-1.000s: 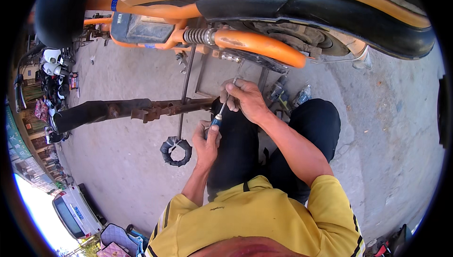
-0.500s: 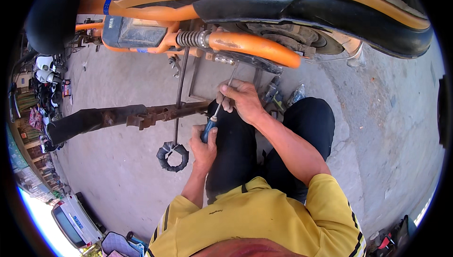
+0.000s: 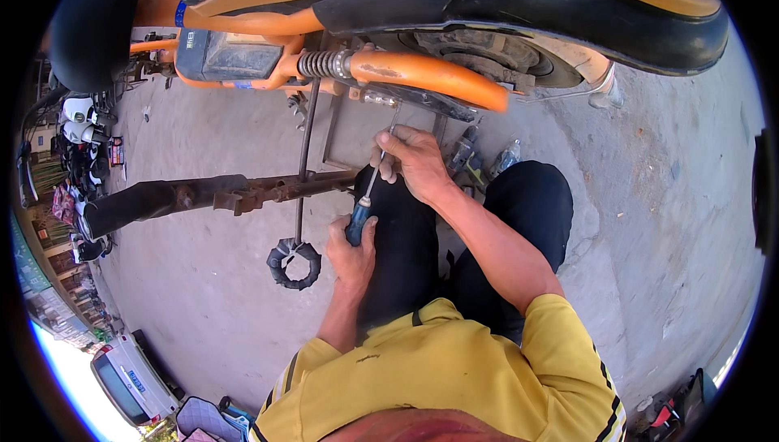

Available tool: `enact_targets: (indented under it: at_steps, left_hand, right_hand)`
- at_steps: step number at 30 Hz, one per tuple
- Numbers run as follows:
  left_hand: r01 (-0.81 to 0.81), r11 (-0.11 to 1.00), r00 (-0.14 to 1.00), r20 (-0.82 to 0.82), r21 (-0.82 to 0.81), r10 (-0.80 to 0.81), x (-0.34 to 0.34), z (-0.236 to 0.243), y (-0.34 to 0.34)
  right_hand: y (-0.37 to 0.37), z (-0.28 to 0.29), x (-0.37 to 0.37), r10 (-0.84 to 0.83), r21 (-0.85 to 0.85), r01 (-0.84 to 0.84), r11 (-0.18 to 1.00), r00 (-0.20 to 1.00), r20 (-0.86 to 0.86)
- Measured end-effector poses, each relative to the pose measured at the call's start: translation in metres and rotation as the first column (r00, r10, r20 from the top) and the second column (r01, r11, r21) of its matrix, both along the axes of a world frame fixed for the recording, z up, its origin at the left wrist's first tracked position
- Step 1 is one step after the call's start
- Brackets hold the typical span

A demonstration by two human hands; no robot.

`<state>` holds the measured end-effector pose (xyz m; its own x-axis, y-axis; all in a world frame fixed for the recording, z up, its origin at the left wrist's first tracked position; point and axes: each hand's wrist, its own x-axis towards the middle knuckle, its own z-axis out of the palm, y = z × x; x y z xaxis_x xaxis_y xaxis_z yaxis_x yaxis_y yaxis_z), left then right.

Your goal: The person uses a screwdriver to repeatedly tighten a bolt on the rear suspension area of an orange electric scooter. The person kneels beside the scooter and works on the same fastener for the duration of the clip.

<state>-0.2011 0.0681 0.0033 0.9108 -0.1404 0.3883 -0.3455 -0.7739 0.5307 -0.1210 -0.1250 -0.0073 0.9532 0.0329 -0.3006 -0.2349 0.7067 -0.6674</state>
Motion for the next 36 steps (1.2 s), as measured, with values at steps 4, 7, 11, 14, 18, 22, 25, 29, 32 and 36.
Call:
enact_targets:
  at_steps: [4,7,11,14,18,22,25,29,32,36]
  left_hand:
    - [-0.223,0.841,0.836,-0.541,-0.493,-0.095,-0.002,-0.006,0.007]
    - [-0.656,0.373,0.455,-0.738,-0.656,-0.499,0.004,0.011,0.01]
    - [-0.796,0.222,0.309,-0.694,-0.563,-0.65,0.016,0.016,0.018]
    - [-0.412,0.642,0.736,-0.651,-0.647,-0.185,0.0,0.028,-0.007]
    - [0.009,0.991,0.997,-0.079,-0.134,-0.02,-0.01,0.0,-0.004]
    - [-0.515,0.503,0.653,-0.698,-0.694,-0.293,0.002,0.025,-0.002]
    - [-0.655,0.37,0.513,-0.747,-0.659,-0.423,0.009,0.039,0.002]
    - [-0.077,0.926,0.96,-0.279,-0.37,-0.031,-0.004,0.026,-0.01]
    - [-0.062,0.931,0.95,-0.307,-0.36,-0.055,-0.007,0.002,-0.011]
    - [-0.589,0.453,0.473,-0.74,-0.669,-0.478,0.001,0.019,-0.012]
  right_hand:
    - [0.002,-0.003,0.003,0.017,-0.08,-0.016,0.997,1.0,0.012]
    - [-0.005,0.002,0.003,0.008,-0.001,-0.008,1.0,1.0,0.004]
    - [-0.01,0.0,0.008,-0.026,-0.005,0.026,1.0,1.0,0.0]
    - [-0.008,0.0,0.008,-0.06,-0.02,0.06,0.998,0.998,-0.03]
    - [-0.004,0.0,0.006,-0.086,0.013,0.087,0.996,0.995,-0.039]
    - [-0.002,-0.003,0.005,-0.129,-0.034,0.128,0.991,0.991,-0.039]
    - [-0.003,0.003,0.01,-0.153,-0.023,0.152,0.988,0.987,-0.056]
    - [-0.002,0.003,0.007,-0.157,-0.07,0.151,0.986,0.983,-0.093]
    - [-0.002,0.0,0.007,-0.181,-0.076,0.176,0.981,0.981,-0.069]
    - [-0.006,0.005,0.003,-0.166,-0.151,0.16,0.975,0.986,-0.026]
